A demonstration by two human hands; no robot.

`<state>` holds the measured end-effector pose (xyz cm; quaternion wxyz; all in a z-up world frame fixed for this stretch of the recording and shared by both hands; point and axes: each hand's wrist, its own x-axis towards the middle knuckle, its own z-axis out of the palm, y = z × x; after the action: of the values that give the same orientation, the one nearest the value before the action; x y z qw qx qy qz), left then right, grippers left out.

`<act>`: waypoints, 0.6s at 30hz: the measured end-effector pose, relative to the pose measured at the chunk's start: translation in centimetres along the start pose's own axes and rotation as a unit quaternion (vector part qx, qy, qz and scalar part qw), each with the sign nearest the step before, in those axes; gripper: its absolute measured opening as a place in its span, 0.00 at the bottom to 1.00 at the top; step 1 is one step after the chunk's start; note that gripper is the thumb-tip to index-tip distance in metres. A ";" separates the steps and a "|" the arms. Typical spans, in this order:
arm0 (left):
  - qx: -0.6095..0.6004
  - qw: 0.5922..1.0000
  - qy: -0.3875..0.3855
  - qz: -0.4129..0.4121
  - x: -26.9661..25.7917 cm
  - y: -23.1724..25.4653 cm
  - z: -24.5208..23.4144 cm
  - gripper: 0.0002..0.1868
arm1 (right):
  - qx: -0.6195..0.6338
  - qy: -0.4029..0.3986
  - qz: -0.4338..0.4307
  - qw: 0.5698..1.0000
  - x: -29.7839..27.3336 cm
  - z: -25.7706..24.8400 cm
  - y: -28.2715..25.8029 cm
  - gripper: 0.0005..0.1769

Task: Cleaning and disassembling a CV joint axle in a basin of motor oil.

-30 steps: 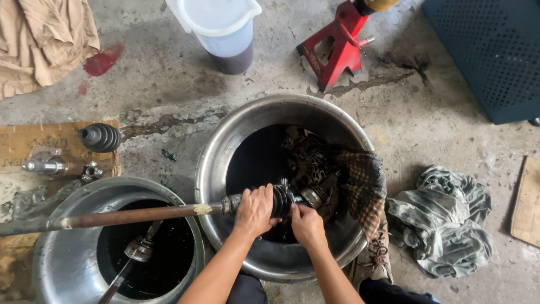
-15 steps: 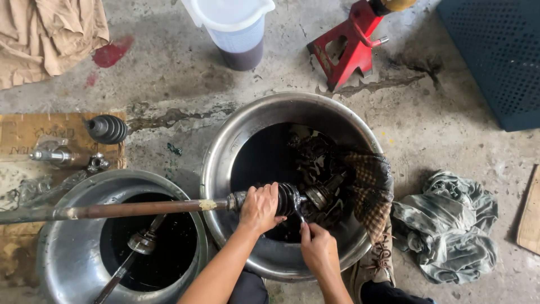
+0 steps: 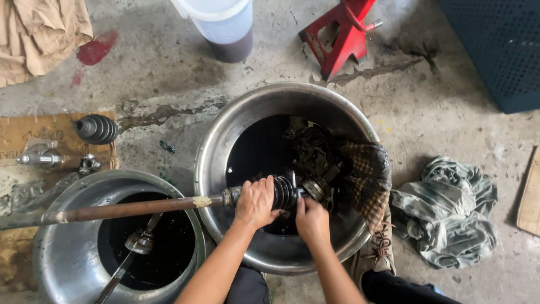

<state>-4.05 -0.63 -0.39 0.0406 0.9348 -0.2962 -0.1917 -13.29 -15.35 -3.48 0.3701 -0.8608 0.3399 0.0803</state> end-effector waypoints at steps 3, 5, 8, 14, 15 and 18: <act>-0.018 1.000 0.008 -0.005 0.0 -0.1 0.1 0.50 | -0.006 -0.012 0.013 1.000 2.9 -1.8 -2.0 0.21; -0.007 1.000 -0.022 -0.012 0.7 -0.2 -0.7 0.52 | 0.000 -0.030 0.045 0.999 0.8 -4.1 -2.7 0.21; -0.008 0.998 -0.055 -0.014 0.5 0.0 -1.0 0.54 | -0.010 -0.058 0.080 0.995 -1.6 -3.3 -1.2 0.20; -0.019 1.000 -0.014 -0.002 -0.1 0.2 -0.3 0.54 | -0.014 -0.007 -0.012 1.000 1.7 -0.9 0.6 0.21; -0.009 1.000 -0.004 0.000 0.2 0.0 -0.5 0.55 | -0.014 -0.005 0.012 1.000 1.6 -2.2 -0.7 0.22; -0.007 0.999 -0.039 -0.004 0.3 0.1 -1.0 0.56 | 0.033 -0.070 0.133 0.988 -3.0 -4.8 -3.4 0.22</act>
<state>-3.50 -0.87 0.45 0.0342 0.9275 -0.2922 -0.2305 -13.95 -15.41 3.12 0.4071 -0.7876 0.4272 0.1773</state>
